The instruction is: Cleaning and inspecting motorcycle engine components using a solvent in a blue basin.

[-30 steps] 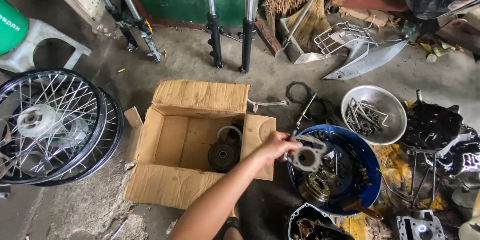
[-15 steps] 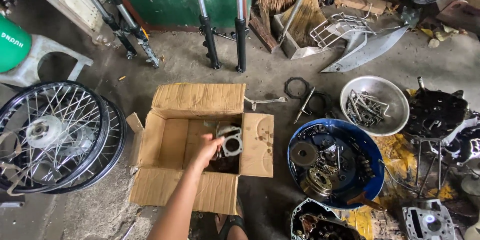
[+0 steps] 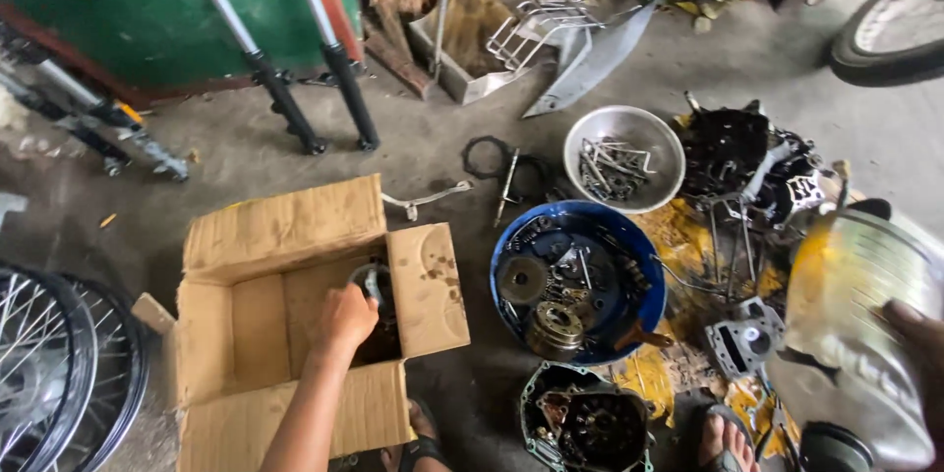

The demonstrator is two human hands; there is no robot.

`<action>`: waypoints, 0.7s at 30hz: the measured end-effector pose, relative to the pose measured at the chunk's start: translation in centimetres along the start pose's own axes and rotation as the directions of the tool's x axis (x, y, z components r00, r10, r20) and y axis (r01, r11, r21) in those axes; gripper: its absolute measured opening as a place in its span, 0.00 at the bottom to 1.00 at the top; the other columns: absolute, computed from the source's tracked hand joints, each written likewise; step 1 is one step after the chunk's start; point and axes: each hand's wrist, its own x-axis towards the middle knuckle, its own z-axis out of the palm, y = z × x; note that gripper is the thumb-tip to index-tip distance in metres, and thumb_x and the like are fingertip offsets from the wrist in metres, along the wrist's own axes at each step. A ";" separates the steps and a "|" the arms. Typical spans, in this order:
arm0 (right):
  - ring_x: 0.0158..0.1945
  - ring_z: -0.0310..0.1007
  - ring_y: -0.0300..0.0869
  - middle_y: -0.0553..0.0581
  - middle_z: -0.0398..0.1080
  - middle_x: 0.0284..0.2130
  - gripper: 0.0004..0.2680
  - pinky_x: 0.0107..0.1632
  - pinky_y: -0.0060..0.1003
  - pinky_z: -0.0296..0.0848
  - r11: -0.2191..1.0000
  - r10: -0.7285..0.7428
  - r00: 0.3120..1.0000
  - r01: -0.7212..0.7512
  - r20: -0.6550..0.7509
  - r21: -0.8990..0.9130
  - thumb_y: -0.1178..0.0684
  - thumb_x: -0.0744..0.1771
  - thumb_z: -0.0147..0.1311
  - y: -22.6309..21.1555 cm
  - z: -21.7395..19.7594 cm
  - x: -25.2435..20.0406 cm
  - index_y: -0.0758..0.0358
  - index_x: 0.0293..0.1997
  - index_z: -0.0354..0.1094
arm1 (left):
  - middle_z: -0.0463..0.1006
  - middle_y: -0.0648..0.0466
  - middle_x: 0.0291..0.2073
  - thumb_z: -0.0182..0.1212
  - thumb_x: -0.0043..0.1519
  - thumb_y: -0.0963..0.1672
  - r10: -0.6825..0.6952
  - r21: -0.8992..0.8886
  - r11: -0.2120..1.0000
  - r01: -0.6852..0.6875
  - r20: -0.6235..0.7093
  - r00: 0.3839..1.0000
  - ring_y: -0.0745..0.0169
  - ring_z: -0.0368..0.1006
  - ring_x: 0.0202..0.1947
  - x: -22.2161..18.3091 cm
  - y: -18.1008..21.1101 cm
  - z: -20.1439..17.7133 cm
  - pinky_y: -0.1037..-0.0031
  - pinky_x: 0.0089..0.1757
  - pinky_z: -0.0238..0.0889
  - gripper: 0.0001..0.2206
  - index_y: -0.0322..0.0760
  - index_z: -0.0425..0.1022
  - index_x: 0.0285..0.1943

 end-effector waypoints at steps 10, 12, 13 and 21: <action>0.40 0.79 0.48 0.60 0.78 0.44 0.19 0.46 0.48 0.77 0.993 -0.011 0.999 0.006 0.039 0.114 0.40 0.70 0.53 -2.8 19.0 -10.9 0.63 0.64 0.66 | 0.80 0.46 0.35 0.71 0.56 0.48 0.721 -0.263 0.625 -0.735 -0.168 0.673 0.45 0.78 0.40 -1.9 19.5 8.2 0.57 0.42 0.72 0.10 0.37 0.79 0.34; 0.40 0.79 0.49 0.60 0.77 0.43 0.20 0.45 0.49 0.77 0.992 0.008 1.000 -0.007 -0.005 0.127 0.40 0.69 0.52 -4.8 22.3 -12.9 0.62 0.63 0.66 | 0.80 0.46 0.35 0.73 0.54 0.48 0.754 -0.156 0.614 -0.774 -0.175 0.633 0.41 0.76 0.42 -0.5 20.4 12.5 0.53 0.42 0.71 0.12 0.36 0.77 0.35; 0.40 0.79 0.49 0.60 0.77 0.42 0.20 0.45 0.49 0.77 0.991 0.040 0.999 -0.035 -0.034 0.132 0.41 0.68 0.52 -5.9 23.8 -13.9 0.62 0.62 0.66 | 0.80 0.45 0.35 0.74 0.52 0.48 0.773 -0.050 0.611 -0.790 -0.181 0.609 0.37 0.74 0.44 0.2 21.2 14.6 0.50 0.42 0.69 0.14 0.35 0.76 0.35; 0.43 0.80 0.51 0.61 0.77 0.42 0.18 0.50 0.53 0.77 0.968 0.095 0.990 -0.068 -0.104 0.240 0.42 0.65 0.53 -9.4 25.9 -15.4 0.61 0.57 0.66 | 0.81 0.47 0.41 0.76 0.50 0.55 0.576 0.200 0.802 -0.562 -0.012 0.817 0.43 0.74 0.52 0.7 24.0 15.0 0.56 0.50 0.70 0.26 0.40 0.71 0.48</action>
